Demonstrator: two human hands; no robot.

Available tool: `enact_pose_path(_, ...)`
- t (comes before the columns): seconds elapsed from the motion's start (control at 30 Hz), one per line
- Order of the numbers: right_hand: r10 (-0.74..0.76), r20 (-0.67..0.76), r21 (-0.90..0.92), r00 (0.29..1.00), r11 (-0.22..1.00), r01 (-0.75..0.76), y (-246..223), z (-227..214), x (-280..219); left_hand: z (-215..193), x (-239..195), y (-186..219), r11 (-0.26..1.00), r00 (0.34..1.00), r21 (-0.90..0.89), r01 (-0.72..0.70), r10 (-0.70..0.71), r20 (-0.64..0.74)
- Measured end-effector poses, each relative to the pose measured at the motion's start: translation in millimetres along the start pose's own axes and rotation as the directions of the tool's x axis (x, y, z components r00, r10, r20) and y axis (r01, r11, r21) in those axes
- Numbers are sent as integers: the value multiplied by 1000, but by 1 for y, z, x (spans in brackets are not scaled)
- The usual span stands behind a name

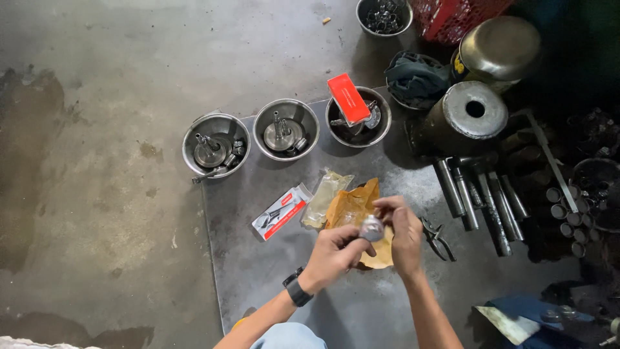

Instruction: Unpacking and inspecting motorcycle engine components including a piston and connecting rod on a workbench.

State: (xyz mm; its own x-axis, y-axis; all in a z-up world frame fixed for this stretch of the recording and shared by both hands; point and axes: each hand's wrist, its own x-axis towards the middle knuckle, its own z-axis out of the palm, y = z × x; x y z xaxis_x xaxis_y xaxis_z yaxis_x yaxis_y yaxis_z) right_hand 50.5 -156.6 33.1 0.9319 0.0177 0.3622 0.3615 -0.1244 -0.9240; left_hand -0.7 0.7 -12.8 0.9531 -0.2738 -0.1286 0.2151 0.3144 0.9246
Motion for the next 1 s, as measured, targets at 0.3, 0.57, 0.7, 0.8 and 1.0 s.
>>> enact_pose_path(0.3, 350, 451, 435, 821, 717, -544, 60, -12, -30, -13, -2, 4, 902, 989, -408, 144, -114, 97)
enact_pose_path(0.57, 368, 527, 421, 767, 671, -611, 66, -26, -36, -16, 2, 7, 792, 887, -436, 428, -276, 371)
enact_pose_path(0.7, 406, 490, 296, 771, 755, -585, 88, -48, -54, -13, 3, -48, 778, 872, -399, 486, -399, 283)
enact_pose_path(0.8, 554, 556, 337, 620, 532, -777, 92, -61, -68, 15, -1, -35, 774, 854, -372, 512, -506, 123)
enact_pose_path(1.0, 470, 599, 399, 648, 526, -751, 90, -100, -75, 43, -2, -59, 767, 860, -391, 509, -465, 208)
